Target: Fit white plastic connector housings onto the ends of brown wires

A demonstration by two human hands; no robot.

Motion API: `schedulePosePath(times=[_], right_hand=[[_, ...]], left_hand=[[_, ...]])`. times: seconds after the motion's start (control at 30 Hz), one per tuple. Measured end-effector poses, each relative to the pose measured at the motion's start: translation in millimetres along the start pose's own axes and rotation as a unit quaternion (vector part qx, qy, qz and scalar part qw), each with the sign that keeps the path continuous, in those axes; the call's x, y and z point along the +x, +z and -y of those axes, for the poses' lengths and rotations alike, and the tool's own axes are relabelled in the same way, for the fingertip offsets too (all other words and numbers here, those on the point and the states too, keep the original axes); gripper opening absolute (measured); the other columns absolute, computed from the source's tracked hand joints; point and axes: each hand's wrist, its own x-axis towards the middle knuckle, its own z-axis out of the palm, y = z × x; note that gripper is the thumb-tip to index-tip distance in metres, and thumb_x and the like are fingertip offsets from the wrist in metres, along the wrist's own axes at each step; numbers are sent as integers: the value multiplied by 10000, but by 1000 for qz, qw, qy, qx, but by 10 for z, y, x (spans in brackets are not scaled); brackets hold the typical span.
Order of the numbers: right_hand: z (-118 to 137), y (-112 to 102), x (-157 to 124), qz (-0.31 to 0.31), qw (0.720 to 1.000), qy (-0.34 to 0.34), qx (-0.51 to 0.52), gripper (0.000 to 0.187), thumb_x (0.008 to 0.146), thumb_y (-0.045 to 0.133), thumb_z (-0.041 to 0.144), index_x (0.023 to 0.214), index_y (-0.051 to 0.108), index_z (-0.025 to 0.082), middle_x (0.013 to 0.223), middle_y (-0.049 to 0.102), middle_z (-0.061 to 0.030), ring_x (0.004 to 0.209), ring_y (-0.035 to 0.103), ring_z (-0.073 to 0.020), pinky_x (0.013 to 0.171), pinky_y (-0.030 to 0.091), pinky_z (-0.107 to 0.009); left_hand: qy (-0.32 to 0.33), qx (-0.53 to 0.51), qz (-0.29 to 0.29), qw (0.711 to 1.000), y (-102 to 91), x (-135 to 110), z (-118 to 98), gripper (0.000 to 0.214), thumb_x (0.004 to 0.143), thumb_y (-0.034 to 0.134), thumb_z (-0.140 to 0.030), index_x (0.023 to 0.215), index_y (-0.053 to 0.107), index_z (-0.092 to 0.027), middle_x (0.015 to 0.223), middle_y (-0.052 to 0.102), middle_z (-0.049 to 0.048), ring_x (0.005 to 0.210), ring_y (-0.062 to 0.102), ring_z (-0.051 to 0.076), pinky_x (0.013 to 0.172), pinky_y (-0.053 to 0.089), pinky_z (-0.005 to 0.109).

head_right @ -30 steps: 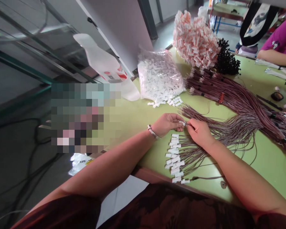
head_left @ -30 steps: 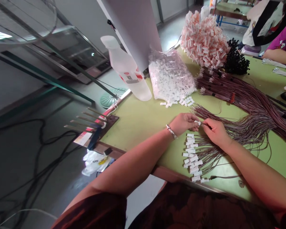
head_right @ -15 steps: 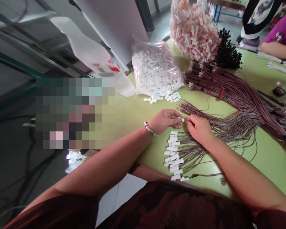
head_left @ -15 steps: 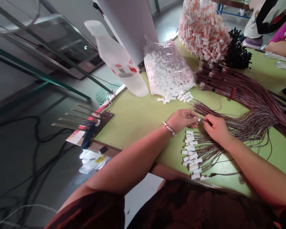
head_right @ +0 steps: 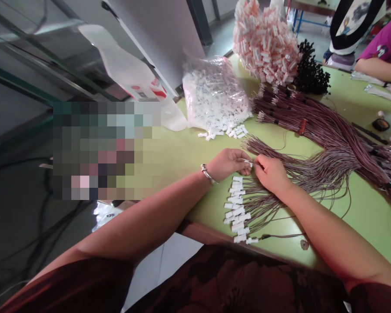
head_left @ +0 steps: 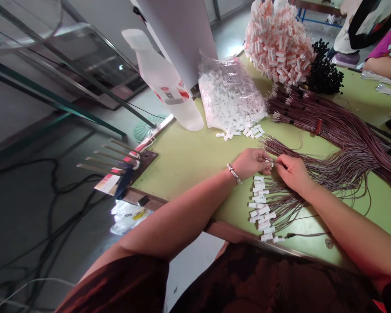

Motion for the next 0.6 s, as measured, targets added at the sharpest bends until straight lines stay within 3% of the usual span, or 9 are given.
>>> schedulePosePath(times=[0.33,0.47,0.6], right_hand=[[-4,-5,-18,-28,999,6,32,157,792,500,230,674,586,174,553,524,25,520,437,-97,529,317,-207],[16,15,12,-17,999,3,40,156,784,497,216,667,590,174,551,531,24,517,439,-97,529,316,-207],[40,16,27,8,999,-3,33,156,782,483,198,669,590,179,555,547,14,520,449,-109,533,313,-217]], left_hand=[[26,-89,-50,994,10,-24,-7,76,733,655,-75,752,581,-77,563,652,15,481,616,78,487,483,171],[45,-36,-18,998,-25,-30,7,106,710,685,-119,747,593,-82,580,656,19,491,617,86,486,494,181],[58,21,-25,998,-33,-79,29,129,705,694,-166,755,599,-94,559,640,4,465,594,77,475,497,183]])
